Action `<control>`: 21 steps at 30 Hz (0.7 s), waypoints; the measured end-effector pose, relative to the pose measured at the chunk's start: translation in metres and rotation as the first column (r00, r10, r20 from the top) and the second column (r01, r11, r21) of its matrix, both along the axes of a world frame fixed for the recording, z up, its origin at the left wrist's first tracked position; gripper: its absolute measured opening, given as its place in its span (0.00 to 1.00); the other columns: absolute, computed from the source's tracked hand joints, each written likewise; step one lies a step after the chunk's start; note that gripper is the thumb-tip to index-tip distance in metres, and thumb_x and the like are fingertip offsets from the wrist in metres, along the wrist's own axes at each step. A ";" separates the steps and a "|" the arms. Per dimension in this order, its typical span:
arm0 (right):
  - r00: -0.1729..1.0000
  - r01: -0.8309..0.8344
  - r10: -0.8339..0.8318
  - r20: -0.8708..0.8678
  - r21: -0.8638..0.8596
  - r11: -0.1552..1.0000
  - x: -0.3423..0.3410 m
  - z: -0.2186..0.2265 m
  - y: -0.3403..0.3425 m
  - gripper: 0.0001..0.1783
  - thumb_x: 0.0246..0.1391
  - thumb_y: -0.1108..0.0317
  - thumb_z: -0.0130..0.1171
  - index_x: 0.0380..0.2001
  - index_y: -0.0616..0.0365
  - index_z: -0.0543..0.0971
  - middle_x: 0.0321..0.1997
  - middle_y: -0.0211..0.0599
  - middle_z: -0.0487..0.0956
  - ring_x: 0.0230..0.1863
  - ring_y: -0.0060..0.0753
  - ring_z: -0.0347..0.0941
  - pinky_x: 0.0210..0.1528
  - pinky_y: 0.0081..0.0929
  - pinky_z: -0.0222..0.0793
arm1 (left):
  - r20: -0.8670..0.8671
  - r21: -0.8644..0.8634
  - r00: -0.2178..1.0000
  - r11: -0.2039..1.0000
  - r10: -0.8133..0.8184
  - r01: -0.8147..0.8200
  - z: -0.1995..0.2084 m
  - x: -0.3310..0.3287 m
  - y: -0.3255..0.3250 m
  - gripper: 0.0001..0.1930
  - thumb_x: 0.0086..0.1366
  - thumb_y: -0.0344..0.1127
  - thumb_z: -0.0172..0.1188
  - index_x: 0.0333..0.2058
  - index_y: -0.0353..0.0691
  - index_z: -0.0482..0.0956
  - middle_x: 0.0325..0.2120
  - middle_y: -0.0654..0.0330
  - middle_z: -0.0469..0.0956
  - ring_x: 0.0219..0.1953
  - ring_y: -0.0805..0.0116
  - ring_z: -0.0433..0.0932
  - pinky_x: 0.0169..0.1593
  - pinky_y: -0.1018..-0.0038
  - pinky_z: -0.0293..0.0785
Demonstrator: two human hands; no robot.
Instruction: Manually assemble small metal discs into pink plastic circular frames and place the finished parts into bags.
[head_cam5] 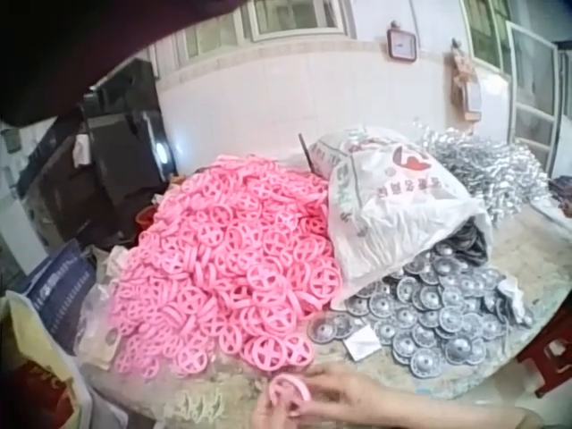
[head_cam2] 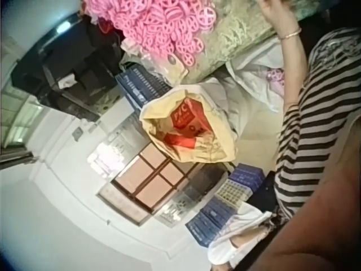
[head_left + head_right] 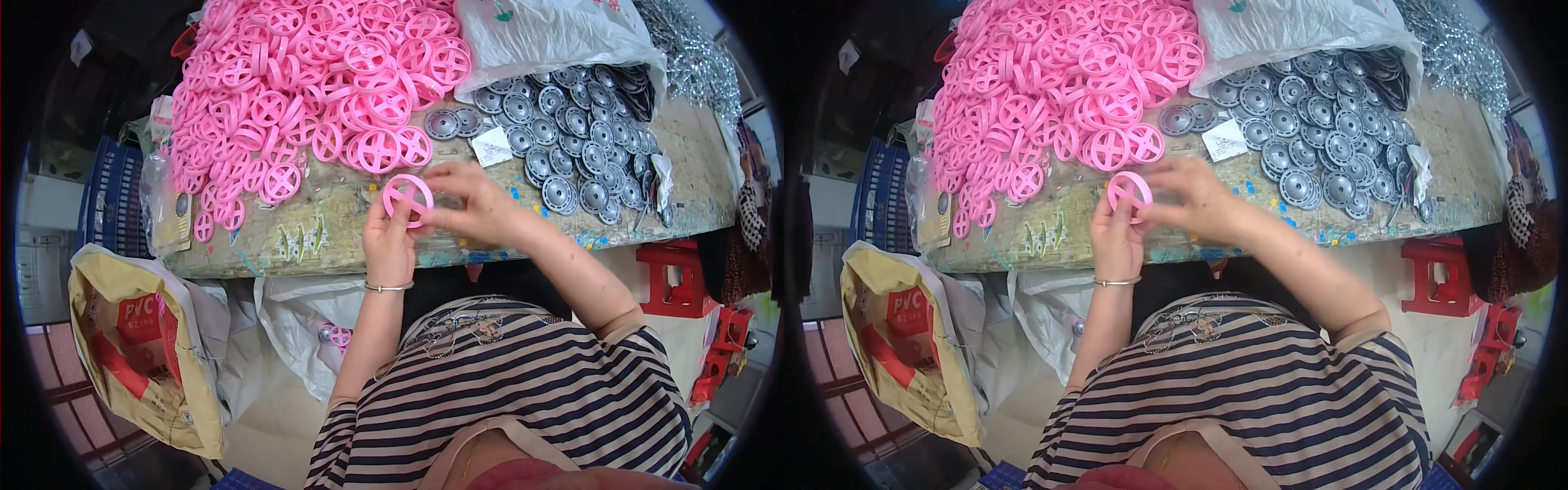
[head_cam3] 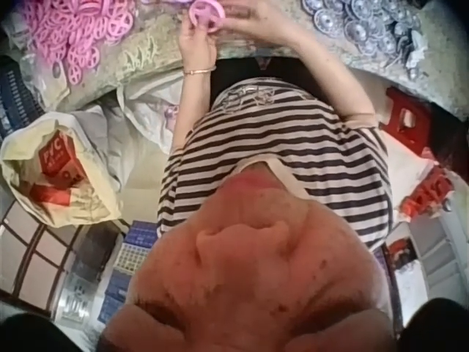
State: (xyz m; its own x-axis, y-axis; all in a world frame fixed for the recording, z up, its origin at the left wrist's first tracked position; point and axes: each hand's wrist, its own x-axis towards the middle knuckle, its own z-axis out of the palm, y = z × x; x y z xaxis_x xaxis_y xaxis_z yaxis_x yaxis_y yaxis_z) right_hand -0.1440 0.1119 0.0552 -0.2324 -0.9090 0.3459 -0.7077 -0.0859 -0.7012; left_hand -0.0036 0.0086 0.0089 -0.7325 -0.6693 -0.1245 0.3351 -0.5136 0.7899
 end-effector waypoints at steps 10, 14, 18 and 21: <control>0.829 0.509 -0.454 -0.328 0.104 0.854 -0.093 -0.053 -0.062 0.26 0.42 0.57 0.67 0.44 0.58 0.76 0.47 0.49 0.73 0.52 0.52 0.66 0.51 0.42 0.67 | 0.166 -0.150 0.986 0.988 -0.009 0.034 -0.015 -0.001 0.002 0.14 0.67 0.28 0.50 0.50 0.34 0.63 0.43 0.55 0.72 0.42 0.66 0.77 0.44 0.65 0.81; 0.900 0.417 -0.412 -0.143 0.010 0.909 -0.103 -0.051 -0.059 0.20 0.47 0.65 0.63 0.44 0.59 0.75 0.41 0.47 0.75 0.42 0.49 0.71 0.47 0.36 0.67 | 0.147 -0.127 0.986 0.987 -0.082 0.101 -0.016 0.001 0.000 0.15 0.68 0.27 0.49 0.52 0.33 0.62 0.44 0.55 0.71 0.45 0.67 0.77 0.47 0.68 0.80; 0.706 0.192 -0.352 0.615 0.312 0.930 -0.068 -0.008 -0.037 0.15 0.56 0.67 0.58 0.46 0.61 0.76 0.33 0.29 0.77 0.30 0.22 0.71 0.33 0.19 0.68 | 0.125 -0.092 0.989 0.992 -0.078 0.090 -0.018 0.007 -0.004 0.17 0.68 0.26 0.49 0.54 0.33 0.61 0.45 0.56 0.72 0.46 0.67 0.76 0.49 0.69 0.79; 0.747 0.072 -0.242 0.619 0.287 0.955 -0.018 0.000 -0.021 0.18 0.56 0.69 0.58 0.49 0.61 0.76 0.33 0.27 0.75 0.27 0.15 0.68 0.31 0.14 0.67 | 0.117 -0.096 0.987 0.988 -0.112 0.124 -0.013 0.006 -0.006 0.21 0.66 0.22 0.49 0.57 0.33 0.61 0.47 0.57 0.72 0.47 0.68 0.75 0.50 0.69 0.78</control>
